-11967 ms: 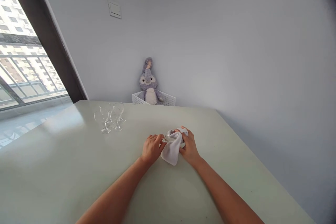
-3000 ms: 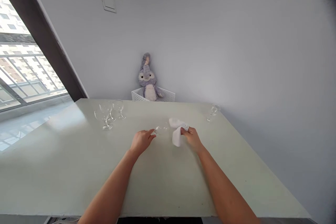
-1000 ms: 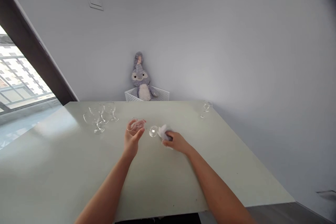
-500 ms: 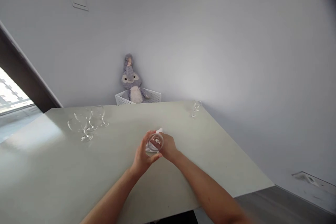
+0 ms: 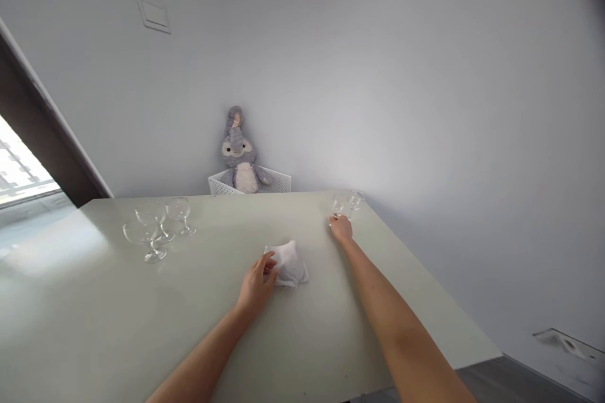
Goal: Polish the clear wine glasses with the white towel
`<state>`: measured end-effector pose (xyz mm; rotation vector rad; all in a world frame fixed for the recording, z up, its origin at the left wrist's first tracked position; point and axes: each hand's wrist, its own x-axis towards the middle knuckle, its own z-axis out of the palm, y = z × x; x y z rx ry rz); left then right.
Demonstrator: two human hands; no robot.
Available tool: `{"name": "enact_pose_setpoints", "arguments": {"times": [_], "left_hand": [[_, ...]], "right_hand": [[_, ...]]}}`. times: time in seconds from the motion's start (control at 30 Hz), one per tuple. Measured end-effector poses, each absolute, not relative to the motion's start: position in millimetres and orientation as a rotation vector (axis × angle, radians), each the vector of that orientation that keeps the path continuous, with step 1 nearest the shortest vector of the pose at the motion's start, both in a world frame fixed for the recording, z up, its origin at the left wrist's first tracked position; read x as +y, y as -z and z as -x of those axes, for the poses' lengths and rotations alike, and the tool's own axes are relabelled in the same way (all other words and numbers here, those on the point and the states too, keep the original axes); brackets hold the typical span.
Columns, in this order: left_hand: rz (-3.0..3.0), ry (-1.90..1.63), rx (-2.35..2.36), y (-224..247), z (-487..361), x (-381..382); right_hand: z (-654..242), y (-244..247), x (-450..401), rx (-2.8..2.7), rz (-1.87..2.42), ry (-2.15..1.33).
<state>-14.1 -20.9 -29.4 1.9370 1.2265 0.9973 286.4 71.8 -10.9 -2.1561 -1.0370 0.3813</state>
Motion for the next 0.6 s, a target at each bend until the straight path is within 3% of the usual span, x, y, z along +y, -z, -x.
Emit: {"name": "enact_pose_setpoints", "arguments": {"times": [0.27, 0.4, 0.6], "left_hand": [[-1.748, -1.095, 1.213, 24.6, 15.0, -19.2], [-1.520, -1.355, 1.223, 13.5, 22.9, -9.4], [-0.355, -1.885, 1.124, -2.1, 80.7, 28.6]], "right_hand": [[-299.2, 10.7, 77.5, -0.955, 2.128, -0.358], [-289.1, 9.0, 56.6, -0.879, 2.071, -0.306], [-218.4, -1.1, 10.2, -1.106, 1.829, -0.297]]}}
